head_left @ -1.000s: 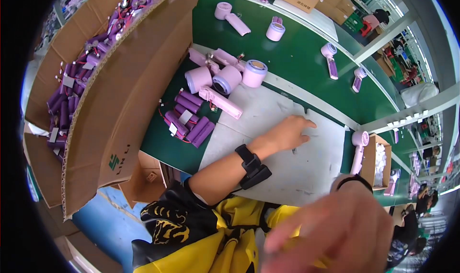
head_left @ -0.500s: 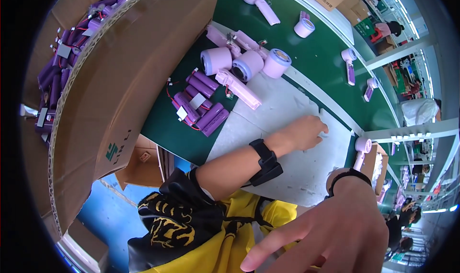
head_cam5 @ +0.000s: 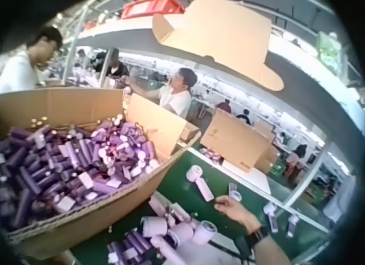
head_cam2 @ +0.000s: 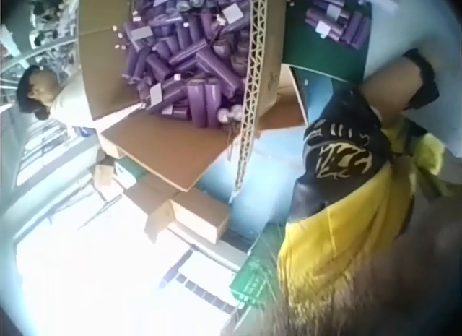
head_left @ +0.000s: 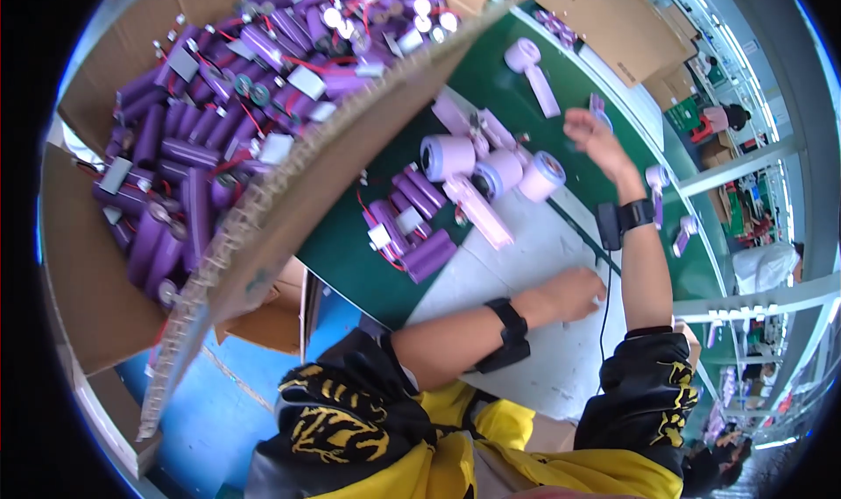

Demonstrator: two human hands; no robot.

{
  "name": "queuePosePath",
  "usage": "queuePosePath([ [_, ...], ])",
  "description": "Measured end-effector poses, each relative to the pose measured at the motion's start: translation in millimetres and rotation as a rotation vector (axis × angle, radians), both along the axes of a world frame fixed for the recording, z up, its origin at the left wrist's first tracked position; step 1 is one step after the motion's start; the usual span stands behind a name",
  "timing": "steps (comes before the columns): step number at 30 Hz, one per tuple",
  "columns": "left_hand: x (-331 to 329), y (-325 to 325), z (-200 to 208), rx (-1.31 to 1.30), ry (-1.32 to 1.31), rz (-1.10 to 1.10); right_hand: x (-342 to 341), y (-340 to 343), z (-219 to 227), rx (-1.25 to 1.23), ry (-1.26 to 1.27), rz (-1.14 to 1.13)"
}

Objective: The person assembles handheld fans by connecting battery pack wires to circuit boards and pressing the components into the handles. After setting a finished fan aside, they apply tape to a new battery pack and repeat the assembly process.

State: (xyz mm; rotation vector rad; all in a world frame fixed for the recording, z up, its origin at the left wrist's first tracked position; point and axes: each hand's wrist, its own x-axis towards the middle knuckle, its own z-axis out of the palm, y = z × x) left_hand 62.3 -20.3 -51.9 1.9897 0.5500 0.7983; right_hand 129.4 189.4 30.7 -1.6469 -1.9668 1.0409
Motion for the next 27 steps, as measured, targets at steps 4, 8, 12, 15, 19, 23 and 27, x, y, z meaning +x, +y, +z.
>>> queuePosePath([
  [4, -12, 4, 18, 0.001, 0.06, -0.101, 18, 46, -58, 0.302, -0.255, 0.056],
  [8, -8, -3, 10, 0.026, 0.008, -0.054, -11, 61, -60, 0.431, -0.421, 0.002],
  [12, -9, -1, 16, 0.015, 0.029, -0.078, -2, 58, -63, 0.579, -0.446, 0.003],
  [15, -13, 0, 17, -0.039, 0.069, -0.093, 15, 21, -41, 0.435, -0.234, -0.076],
  [19, -8, 2, 19, -0.102, 0.049, -0.001, 81, -45, -28, 0.229, -0.064, -0.104],
  [23, -6, 7, 29, -0.164, -0.093, 0.354, 124, -148, -19, 0.022, 0.06, -0.155],
  [27, -6, 11, 26, -0.077, -0.189, 0.668, 120, -229, -12, -0.162, 0.19, -0.187],
])
